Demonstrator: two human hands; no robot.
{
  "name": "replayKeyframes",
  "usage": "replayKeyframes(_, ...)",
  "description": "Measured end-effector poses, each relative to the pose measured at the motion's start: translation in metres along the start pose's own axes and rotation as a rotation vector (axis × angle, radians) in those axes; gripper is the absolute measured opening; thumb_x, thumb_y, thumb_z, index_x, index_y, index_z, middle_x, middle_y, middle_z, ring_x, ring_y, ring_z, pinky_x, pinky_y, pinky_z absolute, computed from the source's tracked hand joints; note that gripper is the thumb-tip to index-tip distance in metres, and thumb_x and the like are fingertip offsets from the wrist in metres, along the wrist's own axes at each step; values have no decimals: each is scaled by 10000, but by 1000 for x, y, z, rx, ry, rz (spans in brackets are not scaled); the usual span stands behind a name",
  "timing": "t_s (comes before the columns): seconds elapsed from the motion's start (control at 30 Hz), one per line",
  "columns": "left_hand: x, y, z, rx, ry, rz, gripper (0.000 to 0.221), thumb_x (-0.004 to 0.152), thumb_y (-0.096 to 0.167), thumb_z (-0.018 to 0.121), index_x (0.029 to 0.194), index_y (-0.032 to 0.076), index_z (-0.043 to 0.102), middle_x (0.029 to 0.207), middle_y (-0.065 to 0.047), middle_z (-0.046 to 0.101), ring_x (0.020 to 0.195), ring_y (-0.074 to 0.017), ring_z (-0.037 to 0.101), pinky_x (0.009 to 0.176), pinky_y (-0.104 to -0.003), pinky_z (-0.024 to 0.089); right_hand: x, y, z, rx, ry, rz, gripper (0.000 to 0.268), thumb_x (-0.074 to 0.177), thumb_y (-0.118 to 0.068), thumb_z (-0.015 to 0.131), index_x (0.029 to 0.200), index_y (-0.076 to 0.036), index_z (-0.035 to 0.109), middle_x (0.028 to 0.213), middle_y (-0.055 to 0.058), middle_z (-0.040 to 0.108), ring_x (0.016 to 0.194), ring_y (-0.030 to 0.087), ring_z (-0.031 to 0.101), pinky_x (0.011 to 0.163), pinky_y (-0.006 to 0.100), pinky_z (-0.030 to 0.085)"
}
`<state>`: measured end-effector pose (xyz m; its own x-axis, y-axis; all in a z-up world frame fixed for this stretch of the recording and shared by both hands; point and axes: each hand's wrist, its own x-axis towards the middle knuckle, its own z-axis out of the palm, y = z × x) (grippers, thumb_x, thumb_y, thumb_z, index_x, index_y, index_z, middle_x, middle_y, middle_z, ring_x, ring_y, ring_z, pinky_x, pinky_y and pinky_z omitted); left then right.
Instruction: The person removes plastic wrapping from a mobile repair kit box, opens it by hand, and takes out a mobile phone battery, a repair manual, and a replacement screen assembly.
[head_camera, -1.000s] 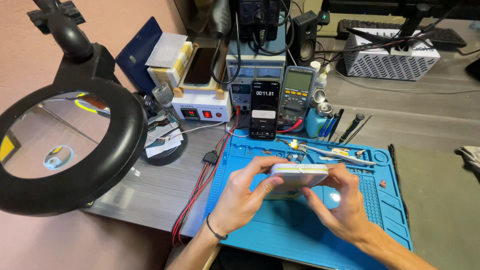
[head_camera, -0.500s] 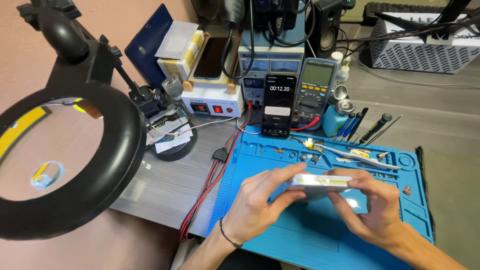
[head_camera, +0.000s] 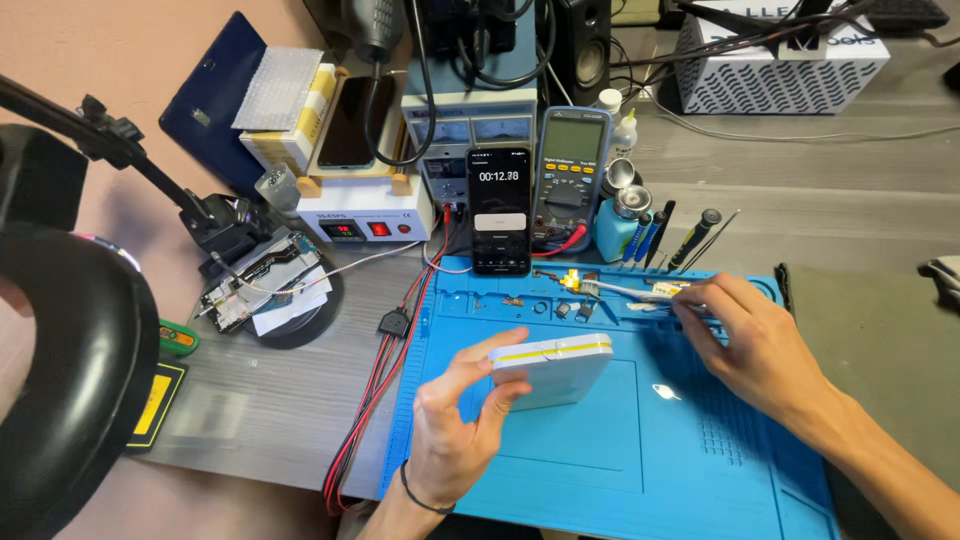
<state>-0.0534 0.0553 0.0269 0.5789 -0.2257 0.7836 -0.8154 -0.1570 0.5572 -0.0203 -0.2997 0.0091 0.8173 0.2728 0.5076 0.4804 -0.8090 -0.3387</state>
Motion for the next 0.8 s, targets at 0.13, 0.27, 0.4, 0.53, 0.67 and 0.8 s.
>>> replayKeyframes(0.13,-1,-1,-2,-47,4,-154,473,1061,-21,751,1362,130,419,1319,-297,768,1201,-403,820,955,-401,702,10,23,2,-49,-182,38,172,1102,-198,676,1235,-120,752,1098,51,720,996,283,636,907,425,559)
replayKeyframes(0.27,-1,-2,-6,-9,48,-331,477,965,45,866,1297,88,526,1276,-213,762,1095,-290,847,966,-365,744,27,22,9,-106,-273,-150,203,1102,-194,661,1276,-174,763,1036,64,617,924,304,599,813,453,529)
replayKeyframes(0.4,8,5,-11,-12,27,-434,434,947,111,888,1237,94,566,1232,-151,778,1056,-236,847,915,-325,746,42,17,20,-364,-387,-254,161,1042,-146,667,1164,-183,764,926,80,558,849,332,571,751,475,500)
replayKeyframes(0.53,2,1,-10,-28,34,-430,463,946,90,893,1253,97,547,1211,-131,735,1045,-228,839,931,-334,748,52,21,32,-413,-510,-183,318,1151,-341,584,896,-174,672,961,49,560,840,320,599,752,499,496)
replayKeyframes(0.67,4,-1,-10,-34,26,-427,463,960,121,881,1266,89,535,1241,-154,740,1060,-260,847,922,-342,752,60,29,46,-576,-656,-165,153,1081,-309,619,1018,-271,752,1042,14,649,995,297,704,836,472,561)
replayKeyframes(0.8,6,-2,-10,-66,23,-483,459,970,136,868,1280,101,532,1258,-154,741,1064,-263,857,932,-342,756,70,26,46,-586,-714,-133,143,1075,-265,632,1030,-271,767,1073,-15,675,909,307,759,833,476,612)
